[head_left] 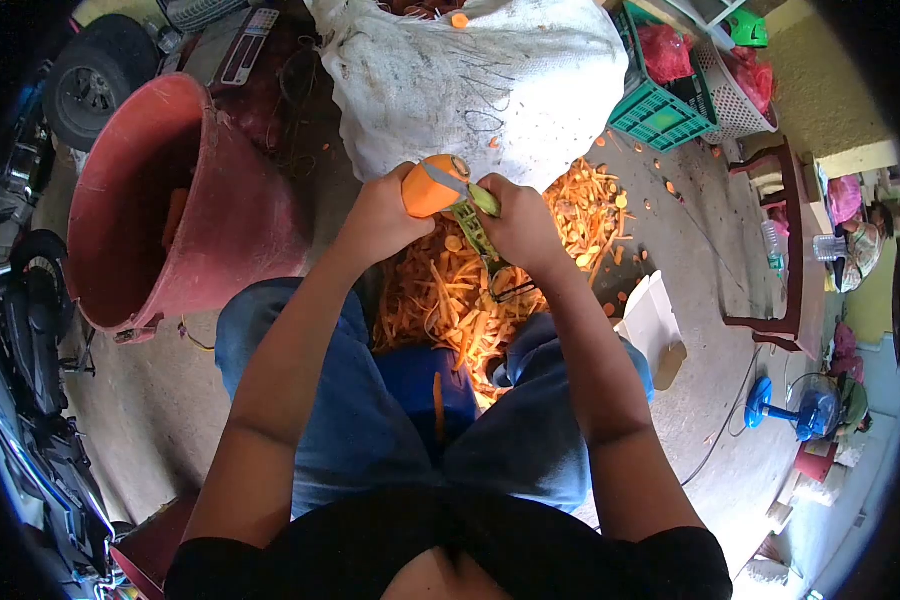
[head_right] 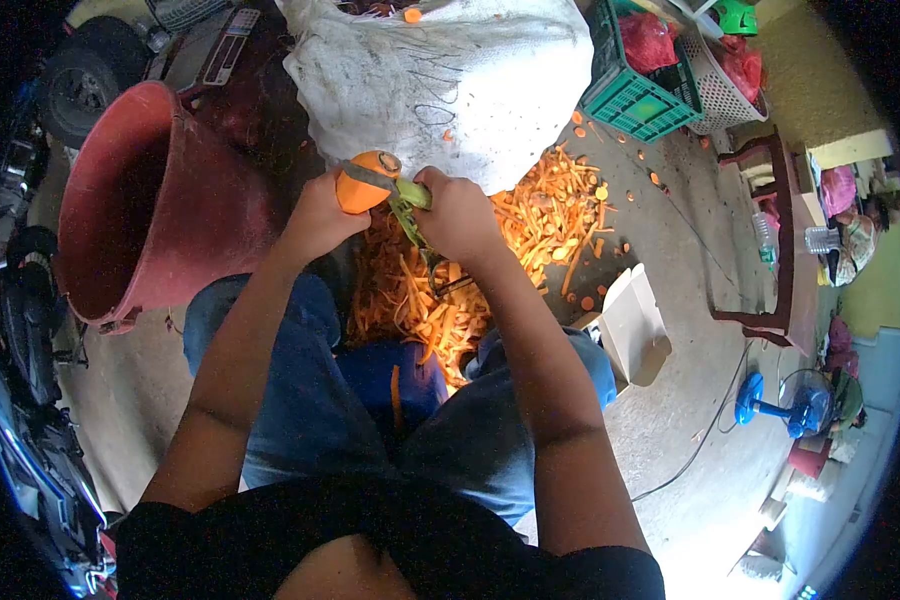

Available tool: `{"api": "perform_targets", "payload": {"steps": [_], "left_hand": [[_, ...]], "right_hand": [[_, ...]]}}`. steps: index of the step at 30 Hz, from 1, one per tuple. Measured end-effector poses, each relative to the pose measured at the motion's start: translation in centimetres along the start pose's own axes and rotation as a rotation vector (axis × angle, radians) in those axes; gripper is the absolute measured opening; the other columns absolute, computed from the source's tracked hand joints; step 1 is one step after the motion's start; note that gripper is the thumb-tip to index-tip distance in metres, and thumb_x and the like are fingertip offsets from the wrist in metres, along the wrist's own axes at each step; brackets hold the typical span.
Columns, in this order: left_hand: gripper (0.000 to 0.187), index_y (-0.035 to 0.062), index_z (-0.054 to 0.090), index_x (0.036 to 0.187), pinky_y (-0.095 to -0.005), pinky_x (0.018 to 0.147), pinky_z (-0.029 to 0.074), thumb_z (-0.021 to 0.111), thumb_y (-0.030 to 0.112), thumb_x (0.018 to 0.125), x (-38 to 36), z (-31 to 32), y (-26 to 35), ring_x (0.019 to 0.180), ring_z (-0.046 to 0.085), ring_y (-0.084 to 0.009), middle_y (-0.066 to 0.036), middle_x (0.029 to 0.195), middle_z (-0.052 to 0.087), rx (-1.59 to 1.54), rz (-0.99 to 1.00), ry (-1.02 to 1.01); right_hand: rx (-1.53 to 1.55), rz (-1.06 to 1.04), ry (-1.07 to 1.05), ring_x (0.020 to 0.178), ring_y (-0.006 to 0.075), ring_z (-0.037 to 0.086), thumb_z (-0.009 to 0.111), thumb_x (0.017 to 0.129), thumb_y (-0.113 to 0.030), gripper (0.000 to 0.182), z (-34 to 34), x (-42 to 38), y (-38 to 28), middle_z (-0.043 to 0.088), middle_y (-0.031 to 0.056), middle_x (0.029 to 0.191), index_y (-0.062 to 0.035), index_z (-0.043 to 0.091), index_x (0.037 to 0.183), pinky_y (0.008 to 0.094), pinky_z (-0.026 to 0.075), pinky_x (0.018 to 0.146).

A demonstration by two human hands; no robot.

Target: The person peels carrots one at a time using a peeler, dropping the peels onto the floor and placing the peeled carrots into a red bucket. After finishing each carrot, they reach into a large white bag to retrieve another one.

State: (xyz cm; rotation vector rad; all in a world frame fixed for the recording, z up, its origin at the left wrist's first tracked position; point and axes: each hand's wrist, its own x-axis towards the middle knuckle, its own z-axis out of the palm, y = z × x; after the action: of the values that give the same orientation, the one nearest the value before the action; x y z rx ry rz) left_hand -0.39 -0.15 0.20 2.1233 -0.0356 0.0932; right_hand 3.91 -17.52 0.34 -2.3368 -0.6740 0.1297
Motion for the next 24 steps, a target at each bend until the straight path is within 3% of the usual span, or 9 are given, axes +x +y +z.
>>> {"api": "perform_targets", "payload": {"steps": [2, 4, 12, 14, 15, 16, 20, 21, 24], "left_hand": [[0.038, -0.0022, 0.049, 0.089, -0.0317, 0.063, 0.043, 0.06, 0.007, 0.053, -0.1, 0.1, -0.3, 0.069, 0.056, -0.0284, -0.017, 0.072, 0.056, -0.012, 0.052, -0.011], [0.038, -0.0022, 0.049, 0.088, -0.0314, 0.062, 0.043, 0.06, 0.007, 0.053, -0.3, -0.2, 0.6, 0.068, 0.056, -0.0278, -0.016, 0.072, 0.056, -0.009, 0.073, -0.04], [0.035, -0.0006, 0.051, 0.087, -0.0286, 0.062, 0.043, 0.061, 0.007, 0.054, -0.8, -0.7, 0.9, 0.066, 0.056, -0.0241, -0.013, 0.073, 0.056, -0.061, 0.168, -0.129], [0.035, 0.0018, 0.052, 0.086, -0.0281, 0.064, 0.042, 0.065, 0.009, 0.054, -1.7, -0.7, 1.7, 0.069, 0.056, -0.0226, -0.012, 0.076, 0.057, -0.324, 0.269, -0.337], [0.038, 0.0041, 0.052, 0.087, -0.0278, 0.066, 0.042, 0.068, 0.011, 0.053, -2.3, -0.3, 2.7, 0.071, 0.056, -0.0209, -0.01, 0.079, 0.057, -0.337, 0.428, -0.445], [0.041, 0.0042, 0.052, 0.088, -0.0278, 0.068, 0.042, 0.068, 0.01, 0.051, -3.2, -0.1, 4.6, 0.073, 0.056, -0.0196, -0.009, 0.08, 0.056, -0.352, 0.418, -0.49], [0.043, 0.0046, 0.052, 0.09, -0.0262, 0.067, 0.042, 0.067, 0.009, 0.051, -3.1, -0.3, 3.6, 0.075, 0.057, -0.0187, -0.01, 0.08, 0.057, -0.358, 0.292, -0.385], [0.043, 0.0045, 0.052, 0.091, -0.0257, 0.067, 0.042, 0.067, 0.008, 0.05, -2.9, -0.8, 3.4, 0.075, 0.057, -0.0186, -0.01, 0.08, 0.057, -0.327, 0.257, -0.326], [0.042, 0.0038, 0.052, 0.09, -0.025, 0.065, 0.042, 0.065, 0.007, 0.05, -2.8, -2.1, 3.5, 0.072, 0.057, -0.0187, -0.01, 0.077, 0.057, -0.368, 0.294, -0.285]], "right_hand": [[-0.014, 0.005, -0.005, 0.06, 0.0337, 0.052, 0.052, 0.07, -0.012, 0.015, -0.1, -0.1, 0.2, 0.053, 0.0181, 0.062, -0.0024, 0.052, 0.081, 0.0357, 0.041, 0.054], [-0.036, 0.051, -0.021, 0.063, 0.0357, 0.053, 0.054, 0.064, -0.015, 0.021, -0.3, -0.3, 0.4, 0.054, 0.0199, 0.063, -0.0031, 0.052, 0.082, 0.0415, 0.042, 0.058], [-0.004, 0.066, 0.003, 0.063, 0.0349, 0.053, 0.049, 0.068, -0.01, 0.015, 0.1, -0.3, 0.9, 0.053, 0.0206, 0.064, -0.0009, 0.053, 0.08, 0.0372, 0.042, 0.056], [0.012, 0.067, 0.031, 0.063, 0.0348, 0.053, 0.049, 0.069, -0.012, 0.016, 0.6, 0.3, 3.1, 0.053, 0.0206, 0.064, -0.0003, 0.053, 0.079, 0.0374, 0.042, 0.055], [0.029, 0.311, -0.007, 0.065, 0.0358, 0.054, 0.049, 0.068, -0.013, 0.018, 0.9, 1.0, 6.0, 0.054, 0.0213, 0.066, 0.0006, 0.053, 0.079, 0.0392, 0.042, 0.059], [0.049, 0.558, -0.048, 0.067, 0.0367, 0.054, 0.049, 0.068, -0.014, 0.02, 1.3, 1.3, 7.6, 0.055, 0.022, 0.069, 0.0016, 0.053, 0.079, 0.041, 0.043, 0.062], [-0.041, 0.442, -0.039, 0.069, 0.0363, 0.054, 0.047, 0.069, -0.014, 0.02, 2.7, 1.2, 7.6, 0.056, 0.0216, 0.072, 0.0033, 0.053, 0.078, 0.0404, 0.043, 0.065], [-0.05, 0.349, -0.042, 0.068, 0.0369, 0.053, 0.048, 0.072, -0.019, 0.023, 3.0, 1.0, 6.8, 0.055, 0.0217, 0.07, 0.0028, 0.053, 0.077, 0.0408, 0.042, 0.063], [-0.075, 0.253, -0.077, 0.068, 0.038, 0.052, 0.05, 0.075, -0.025, 0.027, 3.5, 0.7, 5.3, 0.054, 0.0221, 0.067, 0.0019, 0.053, 0.077, 0.0414, 0.04, 0.062]]}}
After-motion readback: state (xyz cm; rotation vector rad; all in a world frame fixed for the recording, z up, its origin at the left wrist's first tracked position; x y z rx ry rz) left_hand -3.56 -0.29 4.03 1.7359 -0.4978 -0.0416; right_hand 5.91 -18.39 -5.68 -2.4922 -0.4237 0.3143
